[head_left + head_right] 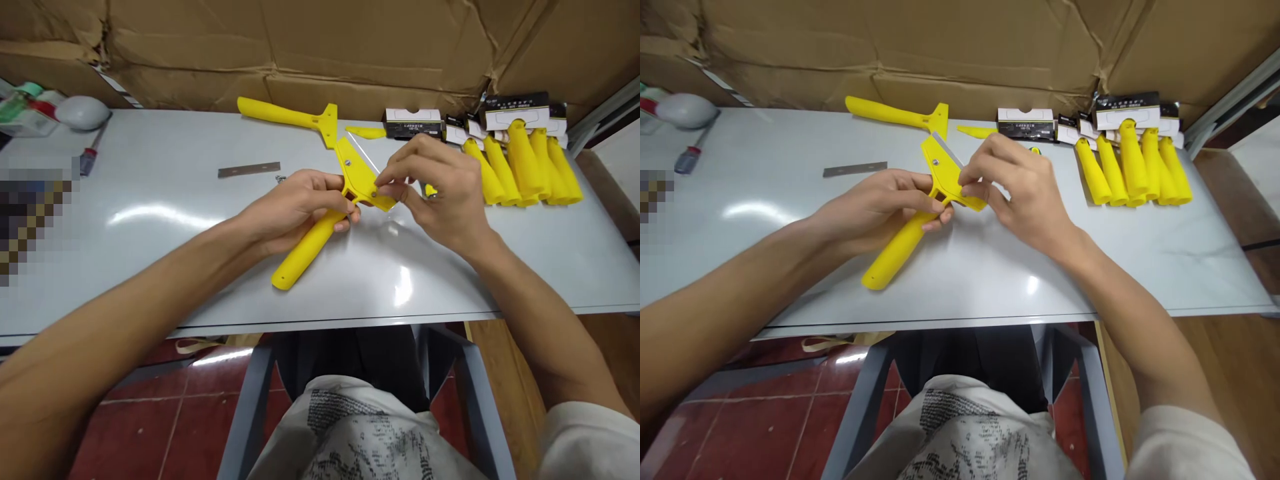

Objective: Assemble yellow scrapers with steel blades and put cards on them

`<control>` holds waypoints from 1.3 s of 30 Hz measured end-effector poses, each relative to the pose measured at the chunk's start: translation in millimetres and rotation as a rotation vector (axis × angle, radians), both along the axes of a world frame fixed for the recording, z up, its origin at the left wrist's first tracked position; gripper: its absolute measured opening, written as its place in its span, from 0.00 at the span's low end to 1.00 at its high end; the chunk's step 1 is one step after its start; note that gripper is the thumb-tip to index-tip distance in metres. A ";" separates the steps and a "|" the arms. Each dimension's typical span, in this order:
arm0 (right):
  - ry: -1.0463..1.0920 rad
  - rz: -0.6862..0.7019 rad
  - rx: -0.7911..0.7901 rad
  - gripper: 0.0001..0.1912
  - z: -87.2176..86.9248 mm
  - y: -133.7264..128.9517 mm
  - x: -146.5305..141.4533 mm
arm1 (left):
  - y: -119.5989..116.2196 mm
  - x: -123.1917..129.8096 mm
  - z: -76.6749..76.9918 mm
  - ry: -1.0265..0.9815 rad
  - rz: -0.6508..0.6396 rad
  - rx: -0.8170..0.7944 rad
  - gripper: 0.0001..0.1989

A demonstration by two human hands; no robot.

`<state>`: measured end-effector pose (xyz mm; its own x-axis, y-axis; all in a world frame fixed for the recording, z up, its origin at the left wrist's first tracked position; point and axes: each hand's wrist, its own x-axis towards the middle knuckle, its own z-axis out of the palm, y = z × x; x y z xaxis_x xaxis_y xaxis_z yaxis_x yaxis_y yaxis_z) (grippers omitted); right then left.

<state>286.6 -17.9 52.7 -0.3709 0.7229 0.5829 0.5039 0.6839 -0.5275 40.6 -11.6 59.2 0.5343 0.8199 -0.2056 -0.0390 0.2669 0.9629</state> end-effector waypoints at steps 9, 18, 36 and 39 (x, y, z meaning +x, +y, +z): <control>0.004 -0.006 0.100 0.10 -9.5 3.0 -1.9 | -3.8 -0.7 3.1 0.073 0.076 0.159 0.02; 0.163 -0.082 -0.060 0.18 -4.3 -8.8 -10.7 | -8.0 -6.2 7.3 0.145 0.117 0.321 0.10; 0.347 0.044 -0.345 0.36 -15.5 -5.2 -16.2 | -14.2 -5.7 9.3 0.260 0.208 0.452 0.16; 0.352 0.093 -0.404 0.35 -15.2 -2.6 -14.7 | -13.0 -6.9 6.1 0.261 0.187 0.431 0.16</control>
<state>271.9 -20.5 37.5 -0.2762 0.8886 0.3662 0.1966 0.4252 -0.8835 33.7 -24.6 65.3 0.3471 0.9356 0.0646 0.2072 -0.1437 0.9677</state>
